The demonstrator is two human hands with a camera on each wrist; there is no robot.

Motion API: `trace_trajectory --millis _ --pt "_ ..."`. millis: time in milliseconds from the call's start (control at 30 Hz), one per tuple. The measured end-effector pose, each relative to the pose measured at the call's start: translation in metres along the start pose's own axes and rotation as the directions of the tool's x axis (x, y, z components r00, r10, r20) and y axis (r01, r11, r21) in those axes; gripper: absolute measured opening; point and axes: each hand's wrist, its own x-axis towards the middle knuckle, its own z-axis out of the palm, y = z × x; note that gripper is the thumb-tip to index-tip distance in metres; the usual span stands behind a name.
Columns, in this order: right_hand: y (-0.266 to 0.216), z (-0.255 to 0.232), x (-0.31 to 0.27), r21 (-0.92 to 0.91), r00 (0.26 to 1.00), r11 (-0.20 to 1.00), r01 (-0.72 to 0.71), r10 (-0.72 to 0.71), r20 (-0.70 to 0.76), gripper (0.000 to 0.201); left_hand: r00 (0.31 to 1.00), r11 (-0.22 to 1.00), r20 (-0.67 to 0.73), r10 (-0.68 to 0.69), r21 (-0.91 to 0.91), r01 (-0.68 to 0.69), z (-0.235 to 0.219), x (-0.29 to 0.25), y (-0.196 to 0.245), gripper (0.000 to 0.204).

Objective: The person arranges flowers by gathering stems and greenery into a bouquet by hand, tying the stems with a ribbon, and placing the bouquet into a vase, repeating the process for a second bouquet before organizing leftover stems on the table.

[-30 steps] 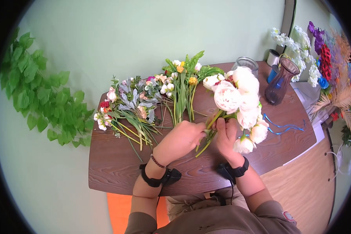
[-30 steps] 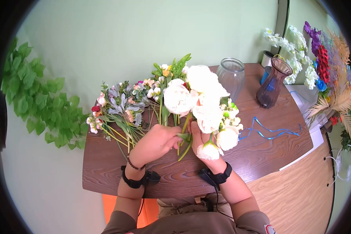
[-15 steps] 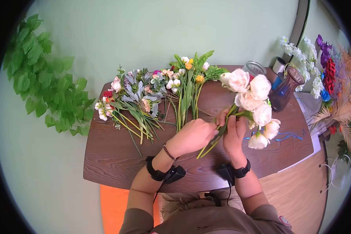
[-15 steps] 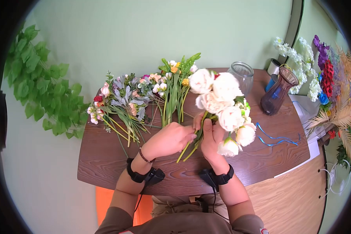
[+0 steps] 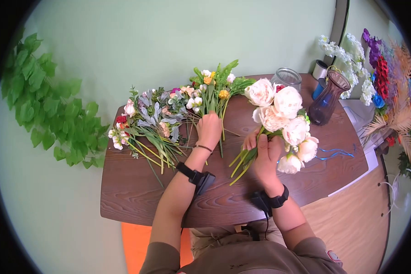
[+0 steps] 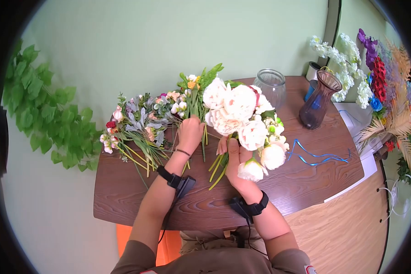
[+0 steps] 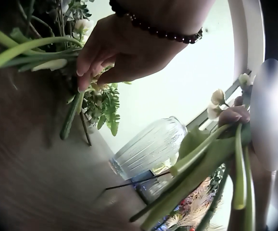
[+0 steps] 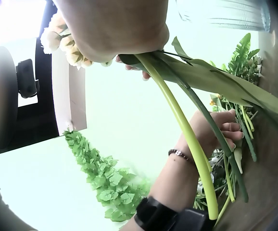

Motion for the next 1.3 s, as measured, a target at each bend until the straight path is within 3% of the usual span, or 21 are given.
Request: trace_trajectory --millis 33,133,300,400,467,533,567,600,633,667,733,800,867,1000,1300 --pt "-0.001 0.000 0.000 0.004 1.000 1.000 0.015 -0.015 0.002 0.022 0.998 0.998 -0.011 -0.065 0.008 0.065 0.002 0.003 0.003 0.024" --pt "-0.001 -0.001 0.000 0.003 1.000 1.000 -0.006 0.006 -0.003 0.023 0.997 0.996 0.060 -0.051 0.077 0.047 0.005 0.010 0.002 0.025" --pt "0.000 -0.002 0.000 0.011 1.000 1.000 -0.001 0.001 0.007 0.024 0.998 0.996 0.047 -0.044 0.078 0.040 0.015 0.012 -0.008 0.023" --pt "0.001 -0.003 0.000 0.016 1.000 1.000 0.002 -0.002 0.011 0.024 0.994 0.997 0.095 -0.053 -0.054 0.059 0.011 0.013 -0.015 0.017" --pt "0.001 -0.004 0.000 0.016 1.000 1.000 0.006 -0.006 0.010 0.024 0.999 0.958 -0.003 -0.050 -0.282 0.047 0.004 0.012 -0.019 0.019" --pt "0.002 -0.003 0.001 0.027 1.000 1.000 -0.002 0.003 -0.010 0.024 0.998 0.952 -0.055 0.005 -0.304 -0.021 -0.007 0.007 -0.022 0.019" --pt "0.002 -0.003 0.001 0.028 1.000 1.000 0.000 0.000 -0.010 0.024 0.982 0.825 0.098 -0.164 -0.532 0.190 -0.011 0.004 -0.022 0.017" --pt "0.002 -0.003 0.001 0.027 1.000 1.000 0.002 -0.002 -0.007 0.023 0.918 0.609 0.283 -0.279 -0.687 0.397 -0.015 0.001 -0.023 0.016" --pt "0.002 -0.003 0.001 0.025 1.000 1.000 0.004 -0.004 -0.003 0.023 0.901 0.496 0.348 -0.261 -0.752 0.434 -0.015 -0.002 -0.029 0.014" --pt "0.002 -0.003 0.001 0.025 1.000 1.000 0.006 -0.005 -0.002 0.023 0.901 0.496 0.347 -0.260 -0.753 0.433 -0.017 -0.004 -0.032 0.014" --pt "0.002 -0.002 0.001 0.020 1.000 1.000 0.014 -0.014 -0.008 0.023 0.886 0.224 0.361 -0.290 -0.875 0.430 -0.022 -0.009 -0.034 0.016" --pt "0.002 -0.002 0.001 0.020 1.000 1.000 0.016 -0.016 -0.007 0.022 0.873 0.185 0.359 -0.330 -0.883 0.432 -0.027 -0.012 -0.034 0.018" --pt "0.004 -0.003 0.001 0.018 1.000 1.000 0.018 -0.018 -0.006 0.022 0.853 0.016 0.398 -0.337 -0.904 0.428 -0.036 -0.013 -0.035 0.019" --pt "0.006 -0.003 0.002 0.046 1.000 0.999 -0.001 0.001 -0.010 0.022 0.893 -0.097 0.321 -0.316 -0.947 0.306 -0.059 -0.009 -0.030 0.019" --pt "0.001 0.000 0.002 0.021 1.000 1.000 0.011 -0.011 -0.010 0.016 0.920 -0.057 0.232 -0.316 -0.973 0.226 -0.083 -0.012 -0.023 0.017"
